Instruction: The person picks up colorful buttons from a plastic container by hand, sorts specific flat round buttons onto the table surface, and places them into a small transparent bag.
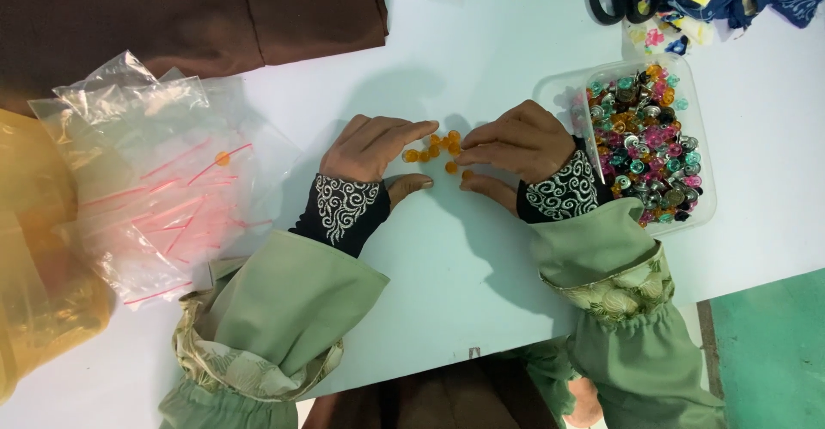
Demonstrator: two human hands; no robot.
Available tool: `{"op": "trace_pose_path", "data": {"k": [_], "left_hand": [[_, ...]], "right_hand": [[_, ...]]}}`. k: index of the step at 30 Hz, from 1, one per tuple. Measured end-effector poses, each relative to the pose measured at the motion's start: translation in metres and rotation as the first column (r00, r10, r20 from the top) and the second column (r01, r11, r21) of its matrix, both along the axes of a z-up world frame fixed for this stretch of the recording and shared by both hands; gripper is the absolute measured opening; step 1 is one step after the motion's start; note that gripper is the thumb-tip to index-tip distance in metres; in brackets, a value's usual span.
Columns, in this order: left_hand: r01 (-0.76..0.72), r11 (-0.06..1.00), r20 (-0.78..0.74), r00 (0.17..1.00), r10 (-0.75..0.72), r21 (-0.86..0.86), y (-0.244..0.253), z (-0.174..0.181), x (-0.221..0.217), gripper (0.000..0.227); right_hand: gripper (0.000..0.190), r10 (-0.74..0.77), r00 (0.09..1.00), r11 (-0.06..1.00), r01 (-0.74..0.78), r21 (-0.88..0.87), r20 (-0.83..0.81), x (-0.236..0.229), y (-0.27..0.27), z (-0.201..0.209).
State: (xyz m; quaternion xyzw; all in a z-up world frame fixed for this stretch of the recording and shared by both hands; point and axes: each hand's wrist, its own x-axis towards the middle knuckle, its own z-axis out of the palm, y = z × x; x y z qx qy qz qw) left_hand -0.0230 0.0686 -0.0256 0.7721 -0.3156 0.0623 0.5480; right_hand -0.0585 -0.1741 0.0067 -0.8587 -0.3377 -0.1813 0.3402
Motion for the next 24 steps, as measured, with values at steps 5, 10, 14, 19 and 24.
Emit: {"op": "trace_pose_path", "data": {"k": [5, 10, 14, 19, 24], "left_hand": [[0.006, 1.000, 0.069, 0.998, -0.007, 0.023, 0.000, 0.008, 0.001, 0.039], [0.027, 0.999, 0.041, 0.999, -0.028, 0.022, 0.003, 0.004, 0.001, 0.039], [0.041, 0.994, 0.063, 0.997, -0.048, 0.102, 0.003, 0.002, 0.002, 0.048], [0.044, 0.990, 0.072, 0.996, -0.054, 0.137, 0.005, -0.003, 0.003, 0.053], [0.046, 0.996, 0.083, 0.995, -0.052, 0.073, 0.003, 0.010, 0.002, 0.045]], "right_hand": [[0.008, 0.067, 0.985, 0.998, -0.062, -0.032, 0.159, 0.011, -0.011, -0.033], [0.004, 0.077, 0.985, 0.997, -0.080, 0.016, 0.155, 0.013, -0.015, -0.043], [0.006, 0.031, 0.992, 0.999, -0.028, -0.026, 0.123, 0.015, -0.017, -0.054], [0.010, 0.004, 0.998, 1.000, -0.004, -0.011, 0.067, 0.012, -0.018, -0.051], [0.007, -0.058, 0.993, 0.995, 0.066, -0.071, 0.104, 0.018, -0.030, -0.066]]}}
